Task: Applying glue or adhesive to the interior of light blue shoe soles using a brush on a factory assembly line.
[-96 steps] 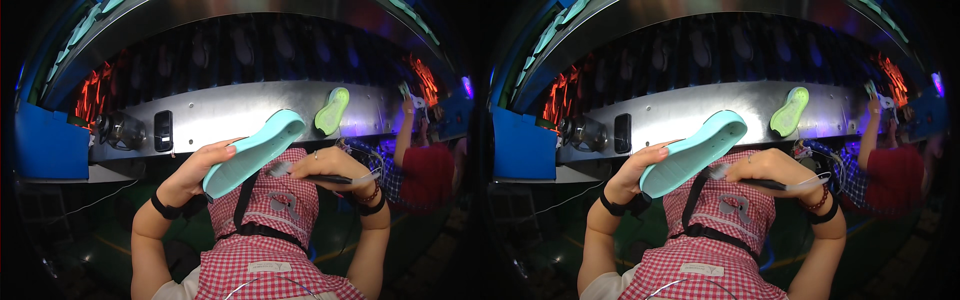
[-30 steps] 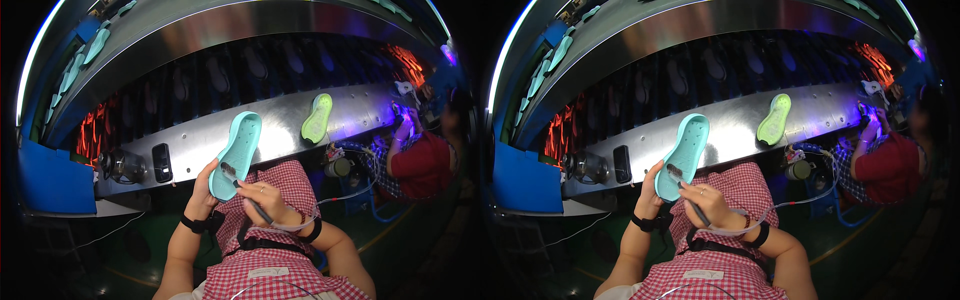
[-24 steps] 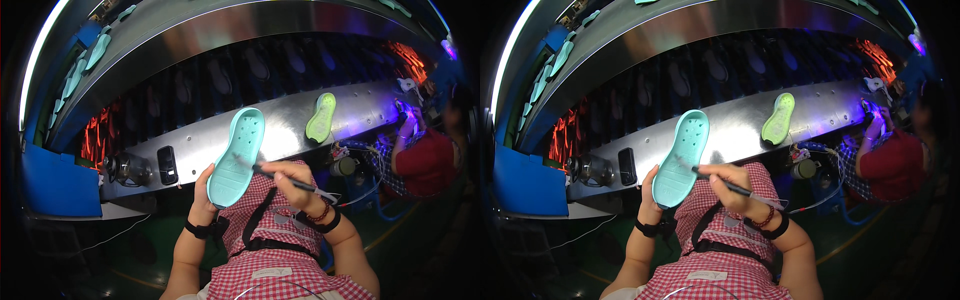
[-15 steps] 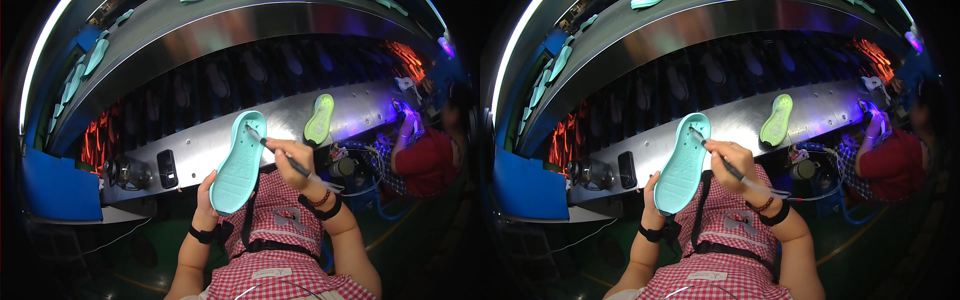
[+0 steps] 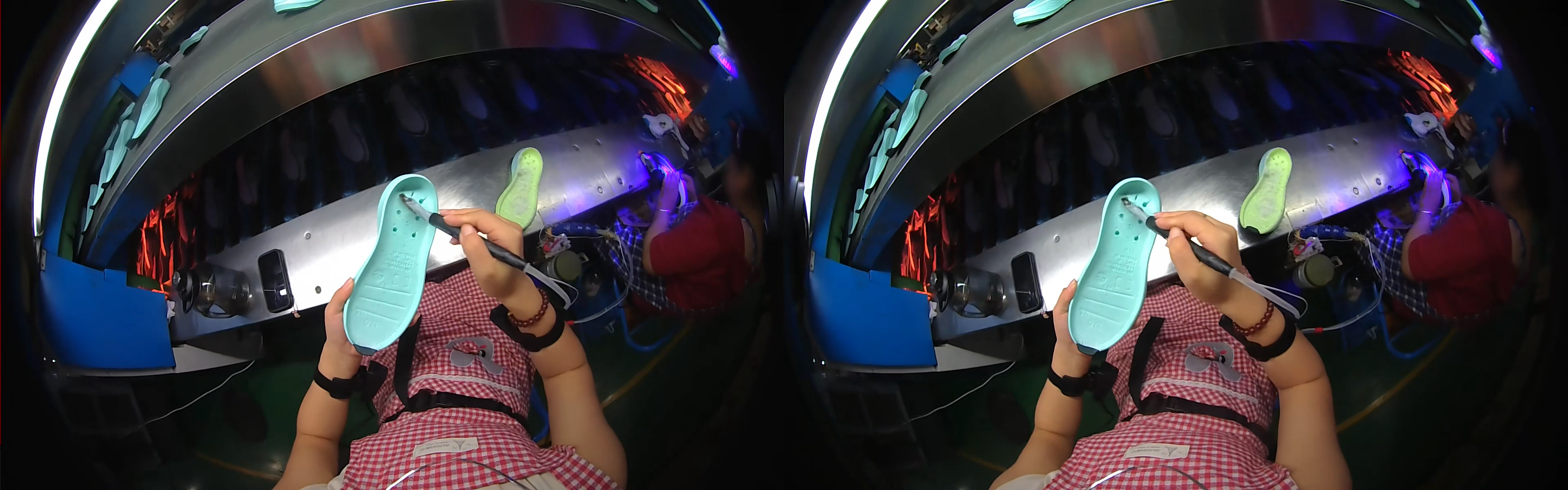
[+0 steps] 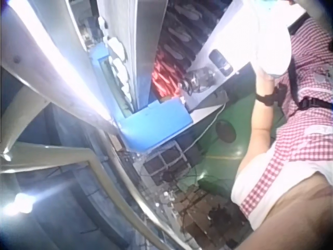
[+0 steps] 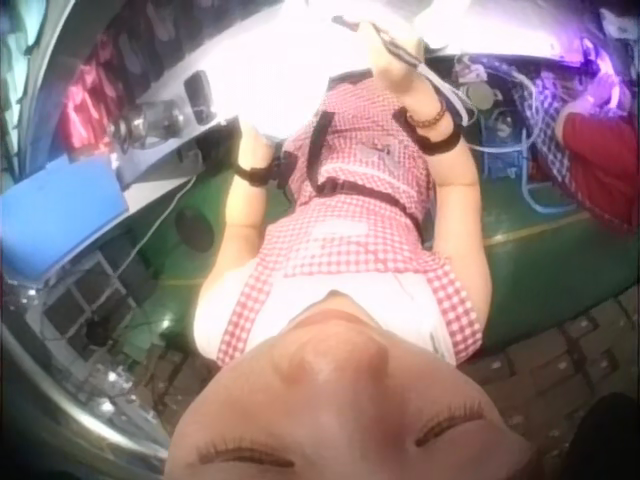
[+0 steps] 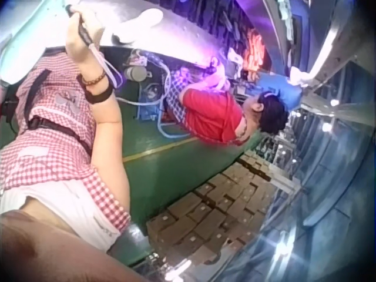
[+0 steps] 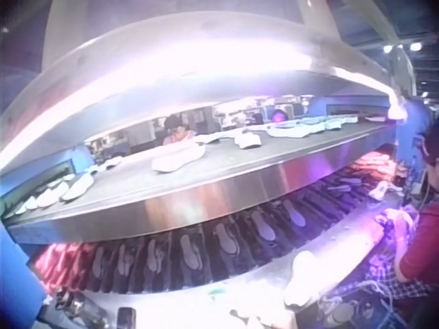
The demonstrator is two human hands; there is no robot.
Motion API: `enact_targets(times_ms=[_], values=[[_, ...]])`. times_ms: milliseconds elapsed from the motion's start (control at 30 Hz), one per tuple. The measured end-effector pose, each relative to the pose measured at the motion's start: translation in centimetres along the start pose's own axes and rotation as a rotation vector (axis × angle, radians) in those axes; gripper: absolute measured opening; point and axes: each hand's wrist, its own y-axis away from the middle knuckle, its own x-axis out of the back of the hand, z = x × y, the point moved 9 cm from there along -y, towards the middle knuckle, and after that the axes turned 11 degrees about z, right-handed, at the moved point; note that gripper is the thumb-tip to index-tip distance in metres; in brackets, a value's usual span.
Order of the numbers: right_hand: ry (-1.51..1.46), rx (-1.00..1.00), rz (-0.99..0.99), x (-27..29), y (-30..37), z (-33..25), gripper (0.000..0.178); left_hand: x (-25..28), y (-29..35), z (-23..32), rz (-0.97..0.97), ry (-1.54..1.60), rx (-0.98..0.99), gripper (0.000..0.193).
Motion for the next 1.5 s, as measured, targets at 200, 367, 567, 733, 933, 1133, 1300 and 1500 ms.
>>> enact_targets(times_ms=[200, 367, 567, 733, 933, 1133, 1300, 1500], values=[[0.116, 0.299, -0.176, -2.7, 3.7, -3.3, 0.016, 1.8, -0.5, 0.4, 0.01, 0.003, -0.006, 0.054], [-0.001, 0.256, -0.353, -3.9, 6.9, -3.8, 0.017, 2.0, -0.5, 1.0, 0.053, -0.038, -0.068, 0.054], [-0.716, -0.802, -0.103, -1.5, 6.1, 3.9, 0.032, -0.9, 0.0, 0.4, -0.027, 0.098, -0.013, 0.05], [-0.784, -0.894, 0.001, -1.3, 7.2, 5.8, 0.031, 2.3, -0.4, 0.8, 0.182, 0.052, -0.054, 0.049], [-0.801, -1.012, 0.041, -1.4, 8.3, 6.5, 0.031, -0.8, 0.1, 0.3, -0.013, 0.122, 0.015, 0.05], [-0.727, -0.868, -0.092, -1.7, 8.2, 4.5, 0.03, -0.1, 0.0, 0.0, -0.023, 0.299, 0.08, 0.055], [-0.19, 0.071, -0.376, -2.2, 6.8, -3.2, 0.029, -0.2, -0.2, 0.5, -0.053, 0.168, 0.007, 0.054], [0.031, 0.491, -0.496, -3.9, 9.0, -6.1, 0.034, 0.4, -0.4, 1.0, 0.05, 0.043, -0.05, 0.057]])
